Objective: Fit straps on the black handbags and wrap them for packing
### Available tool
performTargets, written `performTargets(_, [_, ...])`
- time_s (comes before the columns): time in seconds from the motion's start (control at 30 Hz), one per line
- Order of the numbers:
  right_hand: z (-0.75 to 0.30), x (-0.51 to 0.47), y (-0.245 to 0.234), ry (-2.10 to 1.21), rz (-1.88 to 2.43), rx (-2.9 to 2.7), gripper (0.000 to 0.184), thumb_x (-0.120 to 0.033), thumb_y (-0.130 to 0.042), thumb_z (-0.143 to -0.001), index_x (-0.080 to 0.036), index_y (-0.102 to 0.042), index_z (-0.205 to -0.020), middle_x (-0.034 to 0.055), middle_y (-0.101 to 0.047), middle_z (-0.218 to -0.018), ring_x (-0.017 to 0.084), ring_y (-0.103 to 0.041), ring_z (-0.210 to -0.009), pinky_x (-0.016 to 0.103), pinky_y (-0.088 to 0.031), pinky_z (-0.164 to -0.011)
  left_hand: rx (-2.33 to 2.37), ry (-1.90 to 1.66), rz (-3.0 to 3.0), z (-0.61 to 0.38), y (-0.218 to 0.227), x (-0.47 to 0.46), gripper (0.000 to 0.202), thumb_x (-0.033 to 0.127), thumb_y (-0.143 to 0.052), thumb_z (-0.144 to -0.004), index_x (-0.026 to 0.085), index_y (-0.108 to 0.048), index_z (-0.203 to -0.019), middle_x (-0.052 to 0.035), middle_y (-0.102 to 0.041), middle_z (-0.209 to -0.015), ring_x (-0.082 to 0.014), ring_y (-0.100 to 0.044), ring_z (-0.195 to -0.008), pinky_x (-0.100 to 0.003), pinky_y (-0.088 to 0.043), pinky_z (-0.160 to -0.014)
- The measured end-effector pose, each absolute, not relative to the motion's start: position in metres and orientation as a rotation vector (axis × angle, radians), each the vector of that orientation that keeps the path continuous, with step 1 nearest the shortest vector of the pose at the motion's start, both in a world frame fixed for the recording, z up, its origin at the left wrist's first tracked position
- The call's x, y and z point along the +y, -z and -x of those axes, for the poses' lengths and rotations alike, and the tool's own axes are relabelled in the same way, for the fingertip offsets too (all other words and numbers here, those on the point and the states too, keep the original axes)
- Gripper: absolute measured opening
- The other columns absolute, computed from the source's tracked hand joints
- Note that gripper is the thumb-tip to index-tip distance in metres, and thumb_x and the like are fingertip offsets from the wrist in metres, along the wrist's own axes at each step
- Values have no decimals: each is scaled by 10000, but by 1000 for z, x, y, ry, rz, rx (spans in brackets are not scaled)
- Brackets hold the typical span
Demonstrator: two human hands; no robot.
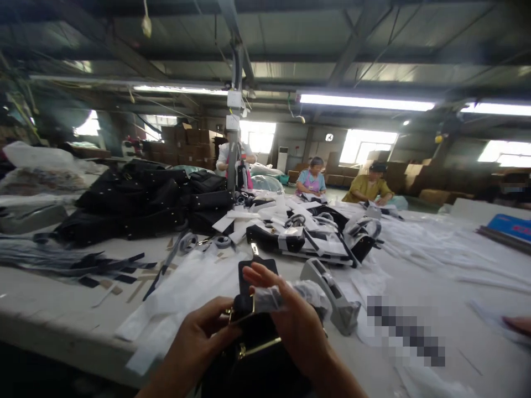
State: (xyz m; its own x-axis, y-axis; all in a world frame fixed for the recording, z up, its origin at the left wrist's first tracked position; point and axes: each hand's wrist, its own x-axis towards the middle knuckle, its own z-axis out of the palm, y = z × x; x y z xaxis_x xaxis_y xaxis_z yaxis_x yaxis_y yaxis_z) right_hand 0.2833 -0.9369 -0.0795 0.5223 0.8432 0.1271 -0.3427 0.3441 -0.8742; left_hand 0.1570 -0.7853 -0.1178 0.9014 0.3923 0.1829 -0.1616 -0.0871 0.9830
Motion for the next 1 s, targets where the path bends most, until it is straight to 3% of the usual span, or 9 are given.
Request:
performTargets(0.07, [-286,-942,71,-716,1195,-581,563,-641,-461,-950,-209,-729,-1192,105,-723,-1229,301,-641,-1163,425,-446,-1032,160,-462,-1697,-157,115,-782,236,370,-775,-823,231,-783,-1014,-42,-779,-1025,-253,-703,-939,-293,-548,-823])
performTargets(0.13, [-290,-947,62,-540,1447,-564,596,-685,-471,-927,-196,-764,-1103,107,-775,-1080,301,-703,-993,419,-488,-949,207,-488,-1807,-156,115,-782,183,376,-763,-827,233,-785,-940,-25,-767,-927,-235,-692,-887,-278,-525,-786])
performTargets(0.27, [-305,-950,53,-471,1384,-486,555,-646,-530,-917,-164,-765,-1061,113,-793,-993,292,-723,-975,384,-532,-901,314,-495,-1892,-158,122,-786,197,416,-748,-791,226,-752,-842,-4,-731,-803,-223,-665,-758,-283,-501,-694])
performTargets(0.4, [-320,-949,48,-637,1046,-334,431,-489,-594,-940,-99,-758,-1022,139,-789,-1022,268,-743,-983,373,-559,-929,289,-379,-1856,-162,133,-777,338,436,-731,-803,233,-734,-1074,-27,-768,-956,-251,-677,-844,-317,-519,-770])
performTargets(0.47, [-327,-950,45,-682,992,-301,438,-466,-568,-967,-75,-747,-1050,158,-776,-1075,269,-744,-996,385,-569,-932,229,-270,-1790,-162,142,-768,351,484,-671,-861,210,-737,-1069,-36,-774,-941,-245,-678,-838,-314,-521,-766])
performTargets(0.6, [-336,-957,41,-719,1055,-295,517,-500,-491,-1006,-52,-719,-1126,192,-741,-1166,286,-713,-1089,398,-572,-944,144,-97,-1640,-158,167,-748,348,481,-708,-845,187,-755,-1025,-40,-787,-980,-268,-691,-947,-315,-517,-830])
performTargets(0.83, [-334,-969,32,-763,1260,-265,536,-569,-498,-982,-119,-708,-1186,145,-722,-1236,253,-670,-1178,287,-582,-864,197,-129,-1561,-154,204,-729,341,474,-732,-836,192,-758,-1026,-44,-796,-1033,-288,-687,-1045,-322,-491,-900])
performTargets(1.0, [-333,-971,27,-877,1352,-307,591,-643,-513,-940,-163,-688,-1239,127,-692,-1298,287,-618,-1248,370,-558,-944,189,-176,-1491,-156,217,-727,319,461,-743,-831,194,-761,-1005,-38,-795,-1023,-275,-685,-1034,-308,-487,-894])
